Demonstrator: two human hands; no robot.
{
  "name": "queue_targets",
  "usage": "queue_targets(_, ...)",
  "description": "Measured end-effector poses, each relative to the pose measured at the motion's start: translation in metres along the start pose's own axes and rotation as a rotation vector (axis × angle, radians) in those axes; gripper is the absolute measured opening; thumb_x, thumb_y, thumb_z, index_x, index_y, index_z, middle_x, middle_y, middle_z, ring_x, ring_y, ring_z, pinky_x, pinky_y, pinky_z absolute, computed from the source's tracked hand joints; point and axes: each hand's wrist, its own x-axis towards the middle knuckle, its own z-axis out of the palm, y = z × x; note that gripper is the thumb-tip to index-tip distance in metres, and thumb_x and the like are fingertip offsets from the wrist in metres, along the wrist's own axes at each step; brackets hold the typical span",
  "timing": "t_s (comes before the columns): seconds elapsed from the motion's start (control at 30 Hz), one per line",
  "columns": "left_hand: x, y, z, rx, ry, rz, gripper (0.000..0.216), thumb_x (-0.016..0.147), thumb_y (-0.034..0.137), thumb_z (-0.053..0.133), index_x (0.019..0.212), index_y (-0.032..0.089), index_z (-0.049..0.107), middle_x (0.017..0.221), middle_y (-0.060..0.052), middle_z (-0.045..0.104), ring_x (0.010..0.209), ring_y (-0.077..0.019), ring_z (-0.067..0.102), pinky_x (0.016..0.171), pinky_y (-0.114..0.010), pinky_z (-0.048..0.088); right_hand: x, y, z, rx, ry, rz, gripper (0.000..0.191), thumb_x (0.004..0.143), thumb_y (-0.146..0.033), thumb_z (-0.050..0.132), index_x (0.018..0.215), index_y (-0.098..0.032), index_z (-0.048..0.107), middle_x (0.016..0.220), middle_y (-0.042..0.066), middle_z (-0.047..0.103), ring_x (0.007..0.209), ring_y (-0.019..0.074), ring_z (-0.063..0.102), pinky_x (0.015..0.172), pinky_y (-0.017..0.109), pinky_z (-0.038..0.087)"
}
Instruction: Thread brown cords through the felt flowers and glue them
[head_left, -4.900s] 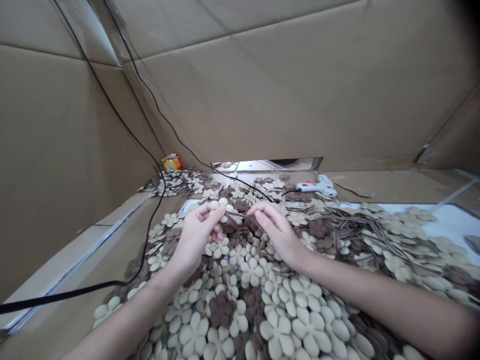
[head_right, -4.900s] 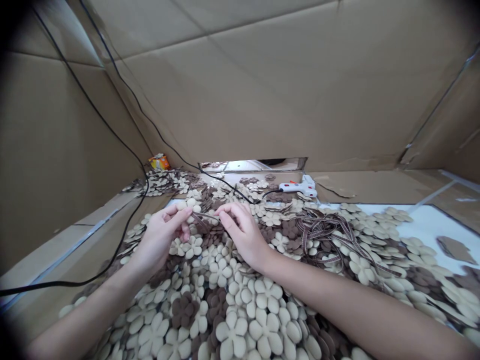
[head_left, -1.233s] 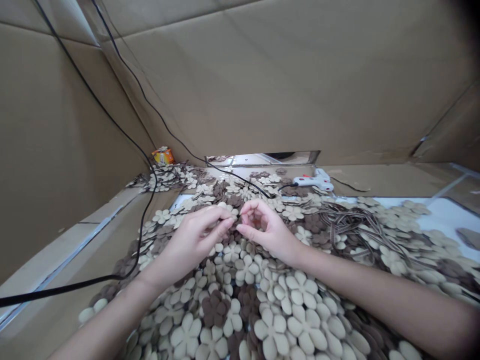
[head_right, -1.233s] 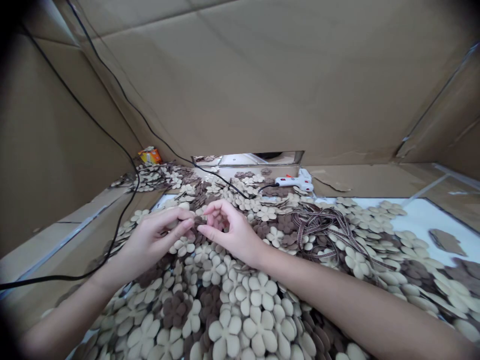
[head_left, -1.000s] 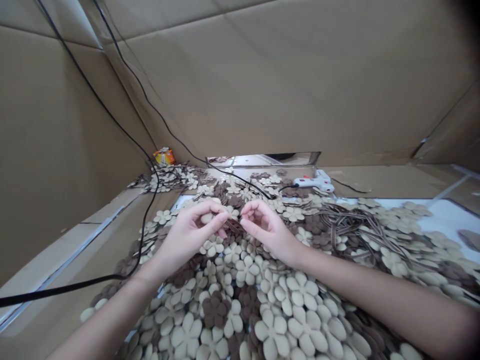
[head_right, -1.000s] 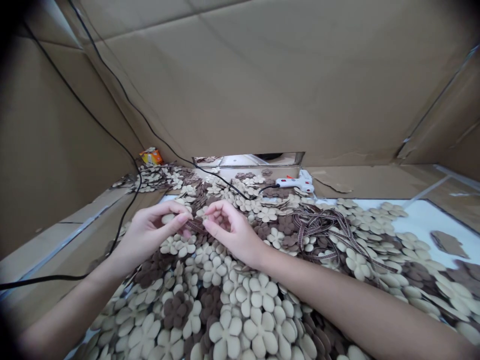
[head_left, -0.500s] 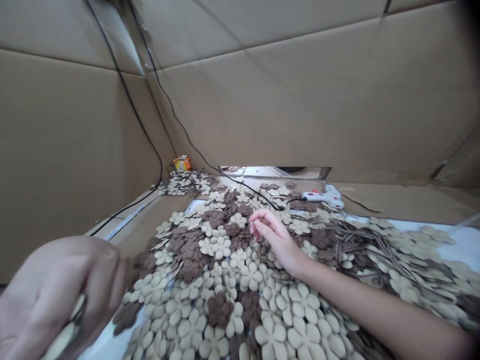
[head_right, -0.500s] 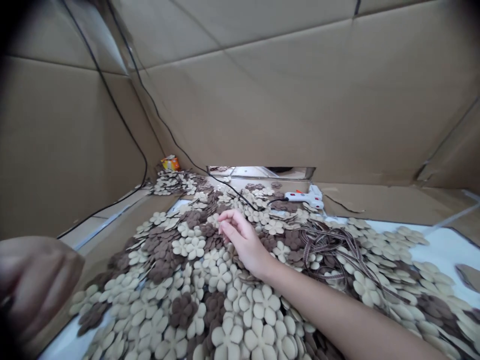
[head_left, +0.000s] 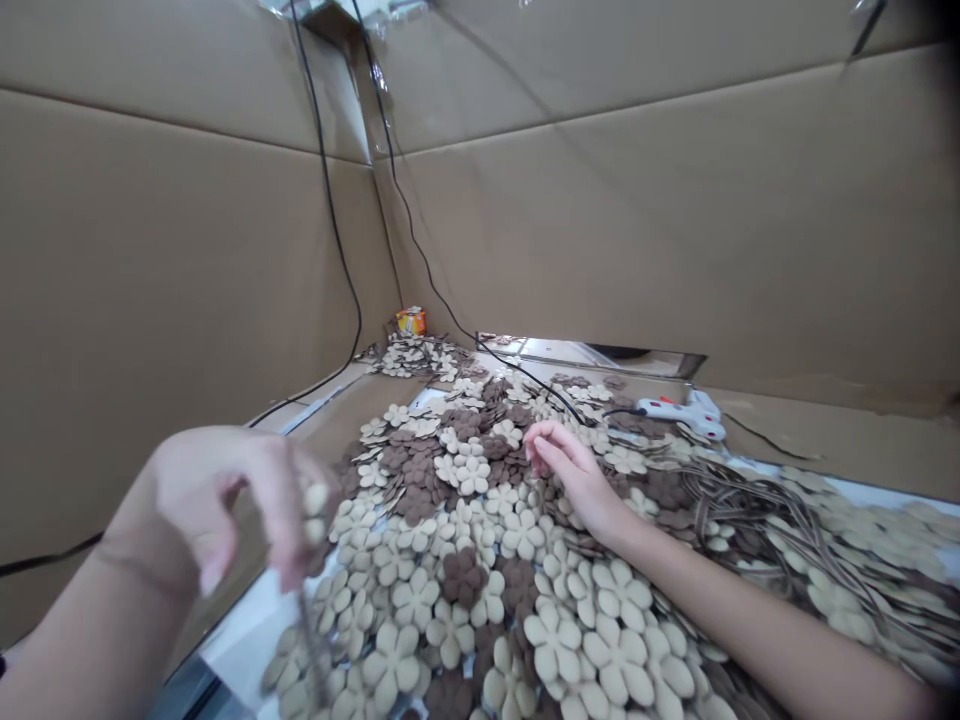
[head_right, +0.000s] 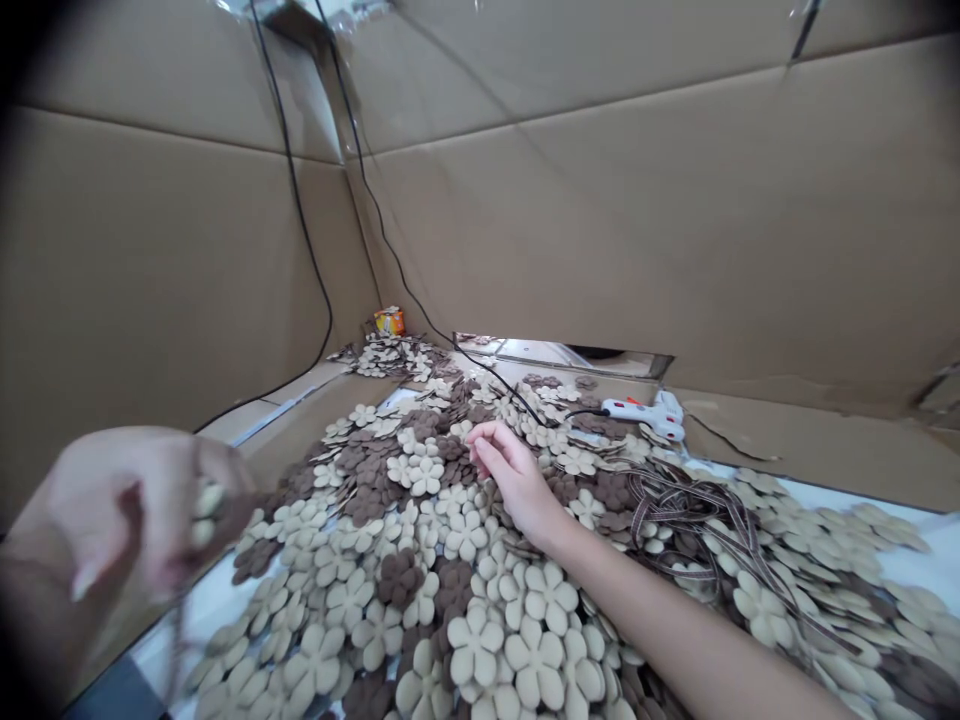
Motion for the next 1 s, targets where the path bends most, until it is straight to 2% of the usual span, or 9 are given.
queue_targets(0.07, 0.022, 0.015, 0.024, -0.001, -0.004, -0.01, 0.061, 0.07, 0.077, 0.046, 0.081, 0.022, 0.071, 0.057, -0.003, 0.062, 0.062, -0.0188, 0.061, 0.054, -0.025, 0.048, -0.001, -0.001, 0.0, -0.045, -0.003, -0.003, 0.014, 0.092, -0.033, 0.046, 0.09, -0.021, 0.054, 0.079, -0.001, 0.048, 0.071, 0.0124, 0.045, 0.066, 0.025, 0.037)
queue_targets(0.17, 0.051, 0.026, 0.052, -0.002, -0.073, -0.032, 0.05, 0.08, 0.065, 0.048, 0.089, 0.021, 0.07, 0.072, -0.005, 0.067, 0.074, -0.0206, 0.063, 0.064, -0.026, 0.05, -0.001, -0.002, 0.0, -0.098, -0.009, 0.004, 0.017, 0.091, -0.036, 0.046, 0.091, -0.021, 0.055, 0.078, -0.001, 0.047, 0.071, 0.0134, 0.044, 0.066, 0.026, 0.036)
queue_targets(0.33, 0.078, 0.022, 0.06, 0.029, -0.306, -0.106, 0.028, 0.09, 0.04, 0.049, 0.092, 0.021, 0.07, 0.094, -0.005, 0.069, 0.089, -0.0191, 0.063, 0.08, -0.025, 0.048, -0.001, -0.002, 0.001, -0.095, -0.02, 0.013, 0.017, 0.091, -0.035, 0.046, 0.092, -0.021, 0.055, 0.08, 0.0, 0.049, 0.072, 0.0143, 0.045, 0.067, 0.027, 0.036)
queue_targets(0.4, 0.085, 0.019, 0.062, 0.001, -0.26, -0.109, 0.025, 0.089, 0.035, 0.052, 0.107, 0.024, 0.066, 0.104, -0.005, 0.068, 0.094, -0.0189, 0.063, 0.082, -0.025, 0.048, 0.0, -0.002, 0.001, -0.088, -0.015, 0.016, 0.017, 0.091, -0.035, 0.046, 0.093, -0.021, 0.055, 0.08, 0.0, 0.05, 0.073, 0.0145, 0.045, 0.068, 0.027, 0.036)
queue_targets(0.5, 0.096, 0.015, 0.071, -0.172, -0.196, -0.125, 0.048, 0.09, 0.033, 0.052, 0.136, 0.028, 0.041, 0.1, -0.006, 0.071, 0.092, -0.02, 0.066, 0.083, -0.031, 0.05, 0.0, -0.001, 0.001, -0.071, -0.011, 0.03, 0.017, 0.091, -0.036, 0.046, 0.094, -0.021, 0.055, 0.078, -0.001, 0.05, 0.072, 0.014, 0.045, 0.067, 0.027, 0.036)
queue_targets(0.57, 0.101, 0.013, 0.077, -0.236, -0.145, -0.141, 0.052, 0.09, 0.033, 0.051, 0.139, 0.026, 0.034, 0.089, -0.004, 0.072, 0.085, -0.0195, 0.068, 0.081, -0.031, 0.051, 0.0, -0.001, 0.001, -0.058, -0.017, 0.035, 0.017, 0.091, -0.036, 0.047, 0.094, -0.021, 0.055, 0.077, -0.001, 0.05, 0.072, 0.0136, 0.045, 0.067, 0.026, 0.036)
queue_targets(0.7, 0.107, 0.004, 0.085, -0.189, 0.099, -0.081, 0.042, 0.09, 0.035, 0.05, 0.13, 0.023, 0.043, 0.078, -0.001, 0.068, 0.071, -0.0151, 0.067, 0.071, -0.024, 0.051, 0.0, -0.001, 0.001, -0.045, -0.02, 0.044, 0.017, 0.091, -0.035, 0.047, 0.093, -0.021, 0.055, 0.078, -0.001, 0.049, 0.072, 0.0129, 0.045, 0.067, 0.025, 0.036)
queue_targets(0.83, 0.108, -0.007, 0.09, -0.147, 0.185, -0.016, 0.041, 0.088, 0.035, 0.053, 0.127, 0.024, 0.044, 0.108, -0.005, 0.062, 0.066, -0.0112, 0.066, 0.063, -0.022, 0.053, 0.0, -0.004, 0.001, -0.027, -0.012, 0.058, 0.016, 0.092, -0.034, 0.046, 0.092, -0.021, 0.055, 0.077, -0.001, 0.05, 0.072, 0.0129, 0.045, 0.067, 0.025, 0.036)
queue_targets(1.0, 0.11, -0.016, 0.102, -0.135, 0.104, 0.006, 0.038, 0.09, 0.033, 0.051, 0.126, 0.025, 0.044, 0.139, -0.011, 0.04, 0.069, -0.0096, 0.066, 0.065, -0.024, 0.056, -0.001, -0.009, 0.0, 0.029, -0.017, 0.063, 0.022, 0.093, -0.038, 0.041, 0.095, -0.023, 0.056, 0.081, 0.0, 0.051, 0.075, 0.0146, 0.048, 0.069, 0.026, 0.039)
